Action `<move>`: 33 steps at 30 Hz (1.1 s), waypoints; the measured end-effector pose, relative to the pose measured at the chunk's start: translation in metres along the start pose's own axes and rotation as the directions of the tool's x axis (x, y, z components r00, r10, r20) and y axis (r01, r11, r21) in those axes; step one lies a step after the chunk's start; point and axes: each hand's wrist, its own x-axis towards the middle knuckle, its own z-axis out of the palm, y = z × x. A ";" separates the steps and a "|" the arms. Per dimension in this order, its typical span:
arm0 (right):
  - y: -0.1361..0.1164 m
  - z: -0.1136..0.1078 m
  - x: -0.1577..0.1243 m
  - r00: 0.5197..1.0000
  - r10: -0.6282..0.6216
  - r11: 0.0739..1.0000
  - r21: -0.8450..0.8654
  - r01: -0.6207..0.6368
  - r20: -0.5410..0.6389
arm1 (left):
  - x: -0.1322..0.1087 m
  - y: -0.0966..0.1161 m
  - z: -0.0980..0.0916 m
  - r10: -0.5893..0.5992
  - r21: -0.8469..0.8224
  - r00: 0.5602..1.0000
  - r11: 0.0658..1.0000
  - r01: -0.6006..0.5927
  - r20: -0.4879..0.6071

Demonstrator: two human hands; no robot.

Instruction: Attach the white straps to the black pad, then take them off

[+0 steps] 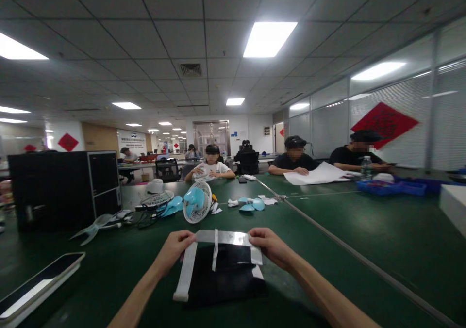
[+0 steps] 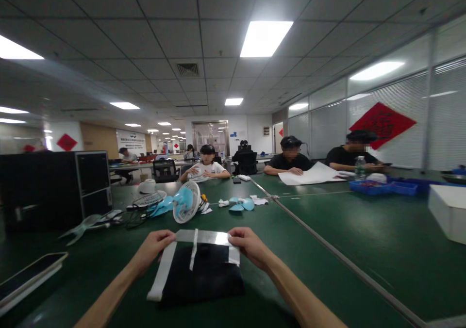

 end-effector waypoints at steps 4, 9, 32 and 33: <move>0.003 -0.003 0.003 0.999 -0.009 0.999 -0.041 0.007 -0.044 | 0.000 -0.001 0.004 -0.017 -0.078 1.000 0.997 0.018 0.018; -0.003 -0.003 0.000 0.997 -0.013 0.998 -0.061 0.008 -0.077 | -0.003 0.002 0.005 -0.084 -0.236 0.993 0.966 0.103 0.088; 0.015 -0.004 -0.016 0.968 0.245 0.856 -0.457 -0.241 -0.051 | -0.011 -0.016 0.005 -0.413 0.174 0.731 0.907 0.383 0.543; 0.014 -0.003 -0.016 0.970 0.238 0.849 -0.476 -0.232 -0.049 | -0.010 -0.018 0.005 -0.414 0.178 0.731 0.907 0.382 0.543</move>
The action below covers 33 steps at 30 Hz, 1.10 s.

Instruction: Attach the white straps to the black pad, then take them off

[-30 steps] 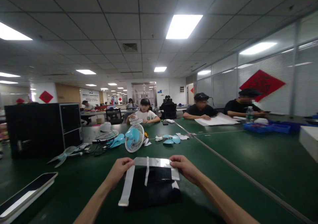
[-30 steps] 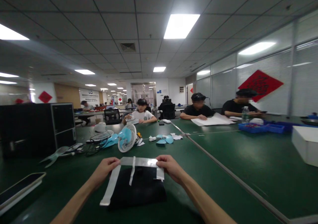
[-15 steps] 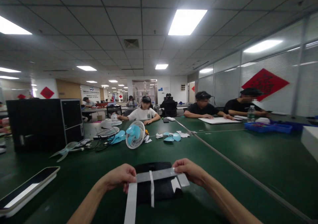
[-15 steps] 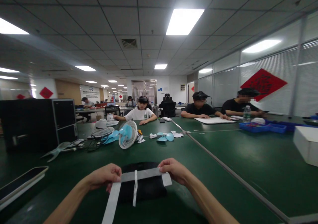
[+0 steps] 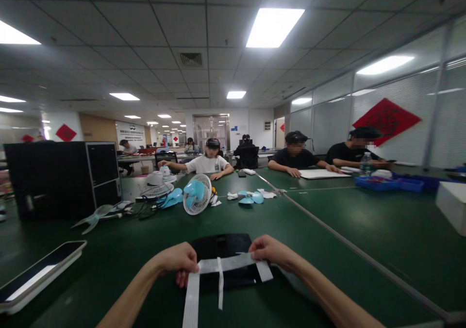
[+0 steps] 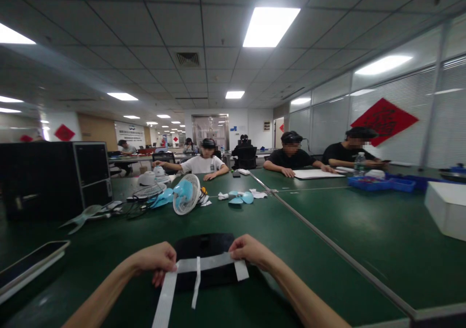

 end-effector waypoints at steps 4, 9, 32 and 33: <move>-0.003 0.001 -0.003 1.000 -0.021 0.997 -0.076 0.019 -0.019 | 0.002 -0.003 -0.001 0.001 0.009 1.000 1.000 -0.001 -0.006; -0.001 0.000 -0.003 1.000 -0.006 0.990 -0.141 0.003 -0.023 | 0.000 -0.002 0.000 -0.008 0.019 1.000 1.000 0.008 -0.018; 0.022 0.006 0.012 0.973 -0.218 0.885 -0.434 0.167 -0.071 | -0.011 0.022 0.014 0.245 0.456 0.967 0.870 -0.187 -0.071; 0.021 0.006 0.011 0.974 -0.216 0.882 -0.442 0.163 -0.072 | -0.012 0.025 0.018 0.302 0.492 0.953 0.835 -0.247 -0.033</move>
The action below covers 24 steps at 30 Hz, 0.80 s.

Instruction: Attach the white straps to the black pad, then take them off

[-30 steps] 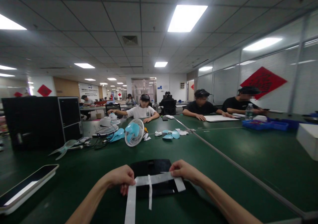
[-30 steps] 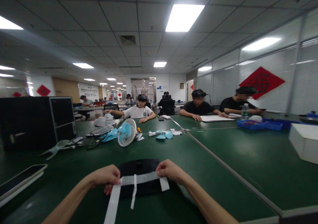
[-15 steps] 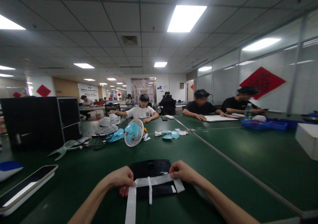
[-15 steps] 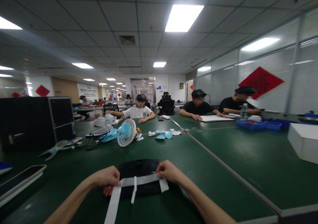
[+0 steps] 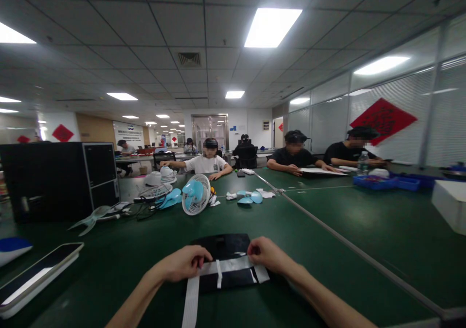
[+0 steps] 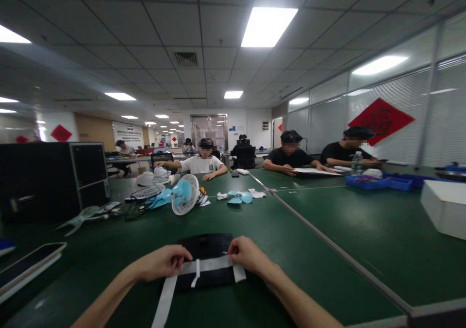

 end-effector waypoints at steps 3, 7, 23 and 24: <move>-0.004 -0.004 -0.002 1.000 0.019 1.000 -0.011 -0.019 0.022 | 0.000 0.009 0.006 0.134 0.101 0.991 0.986 -0.136 0.023; -0.021 -0.008 -0.007 1.000 0.021 0.997 -0.077 -0.023 -0.023 | 0.003 0.011 0.012 0.153 0.151 0.988 0.977 -0.150 -0.007; -0.082 0.058 -0.037 0.801 -0.587 0.645 -0.531 0.549 0.116 | 0.012 0.006 0.025 0.222 0.166 0.963 0.966 -0.197 -0.151; -0.080 0.059 -0.036 0.796 -0.597 0.640 -0.540 0.547 0.099 | 0.013 0.005 0.026 0.226 0.169 0.961 0.965 -0.199 -0.158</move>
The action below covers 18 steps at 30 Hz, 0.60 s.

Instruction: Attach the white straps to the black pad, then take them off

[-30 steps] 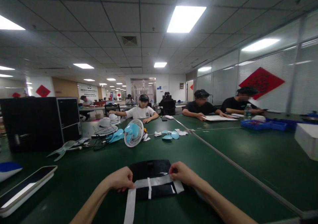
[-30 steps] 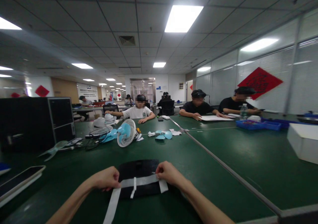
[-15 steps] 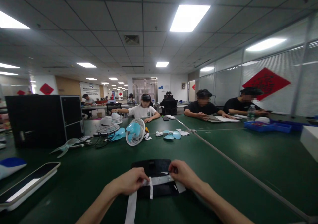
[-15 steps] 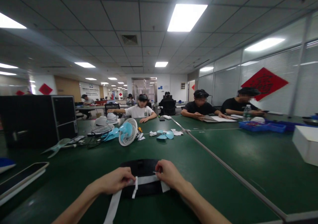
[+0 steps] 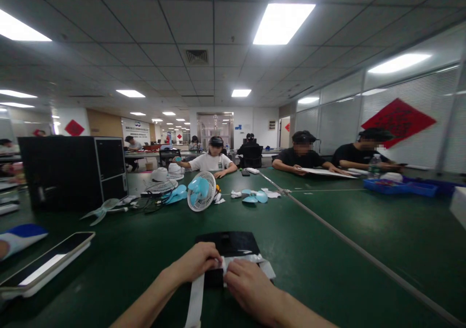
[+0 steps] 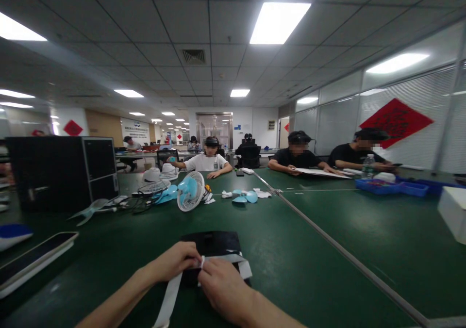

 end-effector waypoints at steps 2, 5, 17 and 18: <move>0.003 0.003 -0.003 0.998 0.001 1.000 -0.017 -0.002 -0.060 | 0.001 -0.001 0.002 0.001 -0.002 1.000 1.000 -0.001 -0.008; 0.008 0.005 -0.008 0.987 -0.010 0.999 -0.049 0.003 -0.160 | 0.001 -0.003 0.003 0.007 -0.029 1.000 1.000 -0.007 -0.014; 0.005 0.003 -0.007 0.965 -0.047 0.997 -0.075 0.029 -0.259 | 0.002 -0.005 0.007 -0.002 0.016 0.999 1.000 0.003 -0.048; 0.004 0.003 -0.007 0.966 -0.064 0.996 -0.077 0.046 -0.249 | 0.003 -0.005 0.008 0.000 0.026 0.999 1.000 0.001 -0.050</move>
